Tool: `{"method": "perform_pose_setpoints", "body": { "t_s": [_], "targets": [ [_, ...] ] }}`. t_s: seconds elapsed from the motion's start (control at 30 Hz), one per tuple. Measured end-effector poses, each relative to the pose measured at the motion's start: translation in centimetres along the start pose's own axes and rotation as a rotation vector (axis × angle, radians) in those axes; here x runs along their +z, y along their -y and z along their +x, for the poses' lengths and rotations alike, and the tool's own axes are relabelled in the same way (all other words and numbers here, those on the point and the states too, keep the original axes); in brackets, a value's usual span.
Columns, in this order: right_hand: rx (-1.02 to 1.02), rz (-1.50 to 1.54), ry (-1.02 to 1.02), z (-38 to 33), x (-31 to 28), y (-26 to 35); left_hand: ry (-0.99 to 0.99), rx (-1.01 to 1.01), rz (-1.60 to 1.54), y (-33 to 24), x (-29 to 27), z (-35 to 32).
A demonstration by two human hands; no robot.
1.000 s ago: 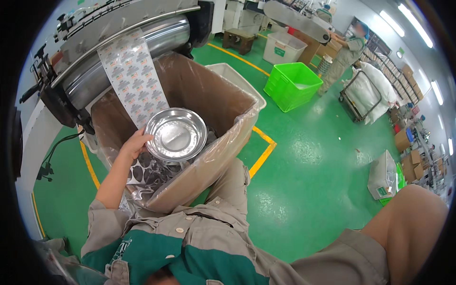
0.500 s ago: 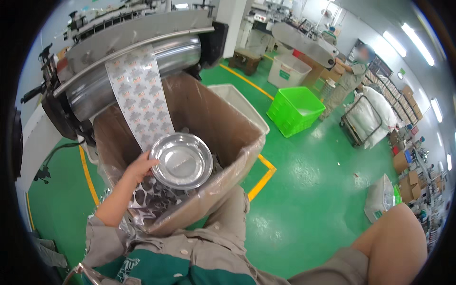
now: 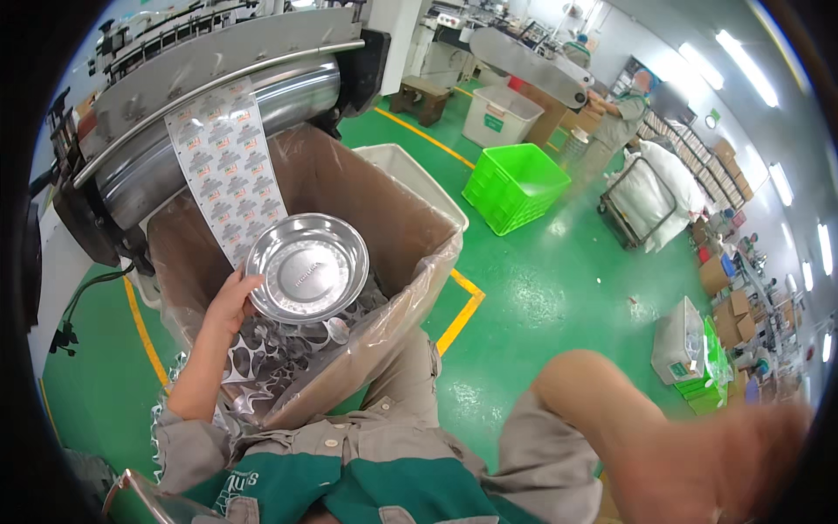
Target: The person repeatedly picks up a metal bowl containing small grey discs and shakes it over a cardboard box to empty the contents. They then use their hands to pull apart a white plastic webbing sheet, separating the discs from the webbing and dropping them into the box. This process is repeated continuously throughout the video.
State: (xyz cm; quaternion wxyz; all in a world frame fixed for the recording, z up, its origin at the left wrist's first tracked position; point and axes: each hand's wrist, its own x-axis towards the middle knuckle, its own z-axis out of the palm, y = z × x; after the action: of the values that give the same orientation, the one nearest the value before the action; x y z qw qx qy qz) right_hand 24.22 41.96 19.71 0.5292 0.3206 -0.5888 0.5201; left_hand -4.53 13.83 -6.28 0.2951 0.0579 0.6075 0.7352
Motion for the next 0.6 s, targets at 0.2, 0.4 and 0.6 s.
{"method": "perform_pose_setpoints", "body": {
  "t_s": [0.2, 0.4, 0.6],
  "targets": [
    [0.223, -0.859, 1.058, -13.1, 8.5, -17.5, -0.042, 0.027, -0.002, -0.4, -1.2, -0.3],
    [0.354, -0.581, 1.272, -18.0, 11.1, -24.2, -0.095, -0.135, 0.132, -1.3, -4.5, -3.0],
    [1.051, -0.634, 1.489, -17.8, 8.2, -34.2, -0.051, 0.367, 1.224, 0.8, -7.9, -5.0]
  ]
}}
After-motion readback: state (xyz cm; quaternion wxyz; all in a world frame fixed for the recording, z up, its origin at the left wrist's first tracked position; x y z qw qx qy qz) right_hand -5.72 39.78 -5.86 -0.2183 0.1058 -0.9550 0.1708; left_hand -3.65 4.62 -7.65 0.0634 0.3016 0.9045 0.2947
